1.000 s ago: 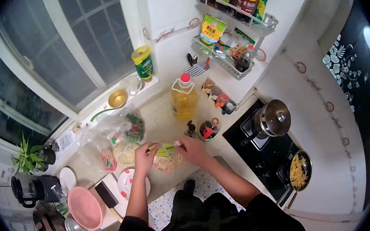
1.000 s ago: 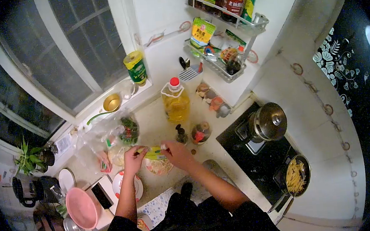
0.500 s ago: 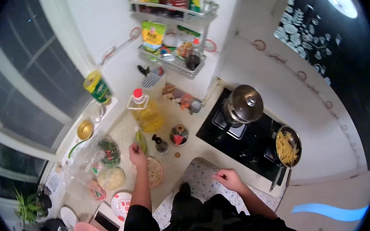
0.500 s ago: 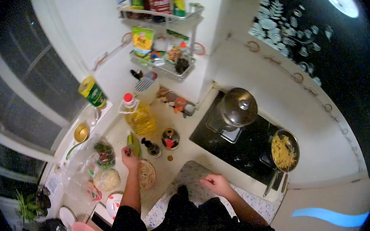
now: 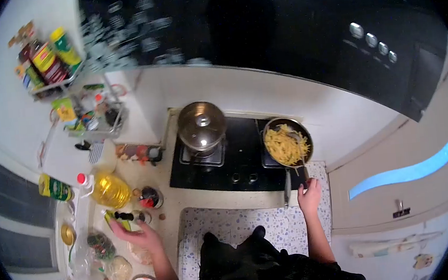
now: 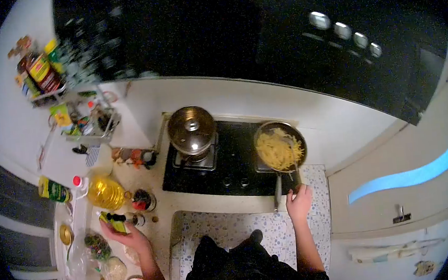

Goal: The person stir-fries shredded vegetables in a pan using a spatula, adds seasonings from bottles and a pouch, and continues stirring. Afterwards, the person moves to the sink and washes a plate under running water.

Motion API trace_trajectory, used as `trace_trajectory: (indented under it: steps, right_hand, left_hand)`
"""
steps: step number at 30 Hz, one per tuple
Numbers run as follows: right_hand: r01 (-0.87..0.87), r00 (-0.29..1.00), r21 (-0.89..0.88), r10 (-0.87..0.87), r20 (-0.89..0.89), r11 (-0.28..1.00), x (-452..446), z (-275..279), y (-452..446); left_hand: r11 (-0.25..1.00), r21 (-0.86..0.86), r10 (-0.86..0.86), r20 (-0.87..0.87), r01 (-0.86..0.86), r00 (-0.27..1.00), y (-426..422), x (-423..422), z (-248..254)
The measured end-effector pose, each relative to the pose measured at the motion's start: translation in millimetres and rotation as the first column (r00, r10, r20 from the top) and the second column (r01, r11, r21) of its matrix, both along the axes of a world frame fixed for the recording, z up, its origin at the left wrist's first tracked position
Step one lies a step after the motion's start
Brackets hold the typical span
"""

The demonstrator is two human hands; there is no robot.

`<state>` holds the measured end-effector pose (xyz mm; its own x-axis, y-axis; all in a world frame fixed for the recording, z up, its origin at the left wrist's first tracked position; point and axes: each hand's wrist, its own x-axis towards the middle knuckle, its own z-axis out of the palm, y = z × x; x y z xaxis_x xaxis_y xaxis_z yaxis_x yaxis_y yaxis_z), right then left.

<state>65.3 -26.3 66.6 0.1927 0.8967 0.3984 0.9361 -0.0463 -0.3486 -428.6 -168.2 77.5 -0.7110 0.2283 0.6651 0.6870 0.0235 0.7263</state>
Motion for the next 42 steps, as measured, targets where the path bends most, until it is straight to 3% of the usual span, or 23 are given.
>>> trace_trajectory:
  steps: [1, 3, 4, 6, 8, 10, 11, 14, 16, 20, 23, 27, 29, 33, 36, 39, 42]
  right_hand:
    - [0.035, 0.998, -0.035, -0.033, 0.054, 0.999, 14, -3, 1]
    - [0.104, 0.984, -0.104, -0.086, 0.159, 0.989, 45, -11, 2]
    - [0.114, 0.983, -0.132, -0.092, 0.162, 0.985, 61, -27, 5]
    - [0.087, 0.996, -0.215, -0.085, 0.018, 0.973, 83, -49, 11]
    - [0.028, 0.993, -0.284, -0.060, -0.103, 0.958, 97, -67, 25]
    - [-0.072, 0.971, -0.386, -0.023, -0.236, 0.920, 105, -70, 37]
    - [-0.116, 0.965, -0.356, 0.021, -0.261, 0.927, 106, -70, 40]
    - [-0.134, 0.949, -0.389, 0.005, -0.315, 0.911, 110, -70, 62]
    - [-0.139, 0.951, -0.410, 0.006, -0.308, 0.901, 113, -60, 72]
    - [-0.080, 0.994, -0.398, 0.045, -0.097, 0.914, 144, -61, 93]
    - [-0.142, 0.989, -0.444, 0.140, -0.039, 0.885, 181, -13, 85]
    - [-0.292, 0.956, -0.475, 0.267, -0.121, 0.830, 217, 68, 61]
    - [-0.317, 0.947, -0.560, 0.293, -0.134, 0.765, 220, 97, 56]
    - [-0.326, 0.945, -0.533, 0.287, -0.157, 0.781, 217, 38, 74]
    - [-0.282, 0.952, -0.410, 0.200, -0.232, 0.867, 189, 21, 86]
    - [-0.192, 0.977, -0.414, 0.133, -0.167, 0.890, 169, -18, 111]
    - [-0.193, 0.970, -0.361, 0.121, -0.211, 0.912, 142, -47, 124]
  left_hand:
    - [0.993, -0.071, -0.097, -0.090, 0.091, 0.991, 13, 27, 3]
    - [0.896, -0.215, -0.357, 0.170, 0.389, 0.918, 36, 96, -11]
    - [0.757, -0.160, -0.583, 0.274, 0.634, 0.765, 54, 135, -6]
    - [0.426, -0.132, -0.729, 0.535, 0.895, 0.427, 85, 209, -21]
    - [0.243, 0.146, -0.577, 0.817, 0.959, 0.021, 106, 281, -73]
    - [0.181, 0.037, -0.318, 0.948, 0.983, 0.023, 124, 336, -77]
    - [0.141, -0.011, -0.178, 0.983, 0.990, 0.036, 133, 356, -76]
    - [0.134, 0.215, 0.100, 0.968, 0.967, -0.229, 157, 390, -74]
    - [0.180, 0.184, 0.133, 0.969, 0.966, -0.209, 166, 405, -95]
    - [0.227, 0.161, 0.175, 0.963, 0.961, -0.203, 175, 419, -107]
    - [0.225, 0.183, 0.172, 0.959, 0.957, -0.224, 183, 421, -112]
    - [0.234, 0.219, 0.160, 0.952, 0.947, -0.260, 188, 417, -111]
    - [0.157, 0.165, 0.086, 0.980, 0.974, -0.180, 187, 420, -122]
    - [0.100, 0.058, 0.054, 0.996, 0.993, -0.064, 187, 425, -108]
    - [0.087, 0.022, 0.009, 1.000, 0.996, -0.023, 186, 426, -108]
    - [0.069, -0.010, -0.013, 1.000, 0.998, 0.011, 184, 425, -98]
    - [0.070, 0.079, -0.004, 0.997, 0.994, -0.079, 186, 425, -112]
